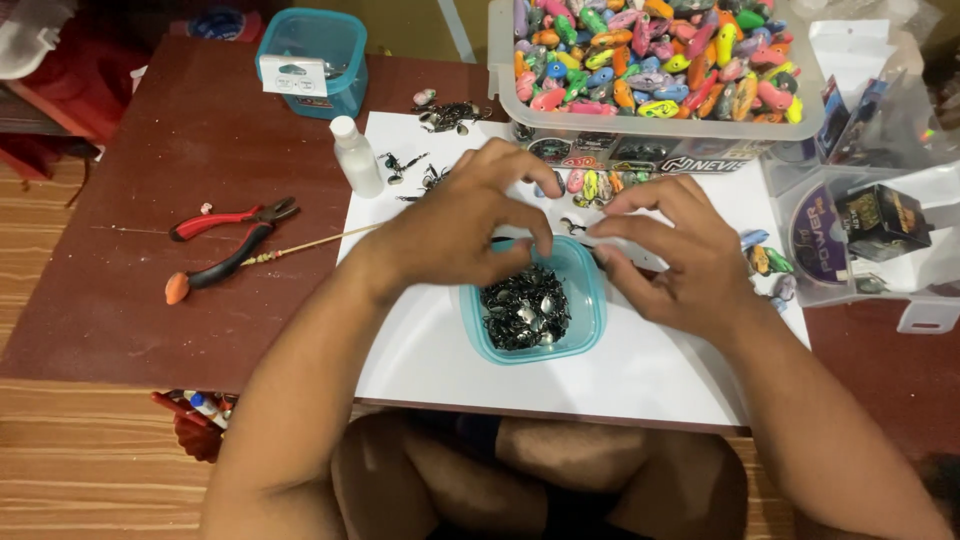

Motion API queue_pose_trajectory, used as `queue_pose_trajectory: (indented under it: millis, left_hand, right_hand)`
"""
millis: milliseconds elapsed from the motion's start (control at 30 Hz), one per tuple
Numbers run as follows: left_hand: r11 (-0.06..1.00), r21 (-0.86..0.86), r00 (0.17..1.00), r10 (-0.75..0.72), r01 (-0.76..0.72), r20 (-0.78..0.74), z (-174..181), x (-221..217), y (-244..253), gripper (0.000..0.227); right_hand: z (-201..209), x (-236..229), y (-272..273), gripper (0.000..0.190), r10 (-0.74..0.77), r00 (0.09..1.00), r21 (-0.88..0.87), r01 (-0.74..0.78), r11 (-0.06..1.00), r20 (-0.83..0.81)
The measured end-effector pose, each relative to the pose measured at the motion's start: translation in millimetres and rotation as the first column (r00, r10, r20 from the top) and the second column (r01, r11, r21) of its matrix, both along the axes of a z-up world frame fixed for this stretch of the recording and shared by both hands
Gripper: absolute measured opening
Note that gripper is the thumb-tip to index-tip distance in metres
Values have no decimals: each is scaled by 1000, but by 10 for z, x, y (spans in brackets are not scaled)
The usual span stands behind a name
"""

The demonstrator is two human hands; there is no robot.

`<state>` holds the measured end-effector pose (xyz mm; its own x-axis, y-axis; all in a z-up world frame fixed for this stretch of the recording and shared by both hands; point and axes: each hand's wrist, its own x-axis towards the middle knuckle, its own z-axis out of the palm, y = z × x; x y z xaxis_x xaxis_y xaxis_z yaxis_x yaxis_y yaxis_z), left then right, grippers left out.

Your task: Assembling fishing lures by attaching metal swivels and hooks to plastic bodies

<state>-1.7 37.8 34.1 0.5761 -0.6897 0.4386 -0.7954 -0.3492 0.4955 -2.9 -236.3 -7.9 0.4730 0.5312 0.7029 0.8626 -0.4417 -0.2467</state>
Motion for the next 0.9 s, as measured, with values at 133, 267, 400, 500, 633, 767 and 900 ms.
queue_pose_trajectory:
  millis: [133,267,400,500,633,767,900]
  left_hand:
    - [993,116,991,-7,-8,133,-82,-39,-91,11]
    - [970,242,993,-46,18,109,-165,-76,-161,19]
    - [933,359,999,0,-19,53,-122,-107,-208,22]
    - [919,388,995,33,-68,95,-187,-98,-233,20]
    - [928,361,988,42,-93,146,-327,-59,-260,12]
    - [945,312,985,50,-100,164,-393,-49,-293,10]
    - [950,282,978,83,-136,192,-456,-41,-321,13]
  right_hand:
    - [126,-120,122,12,55,998,-9,-55,998,-32]
    - [109,-129,172,15,83,994,-57,-87,995,-64]
    - [123,-138,193,11,89,994,-47,-92,995,-70]
    - [70,-110,162,12,83,994,-57,-87,995,-72]
    - [42,-95,148,10,79,994,-54,-83,995,-75]
    - [26,-90,151,10,79,994,-42,-82,996,-79]
    - [27,-95,164,9,75,995,-22,-77,997,-73]
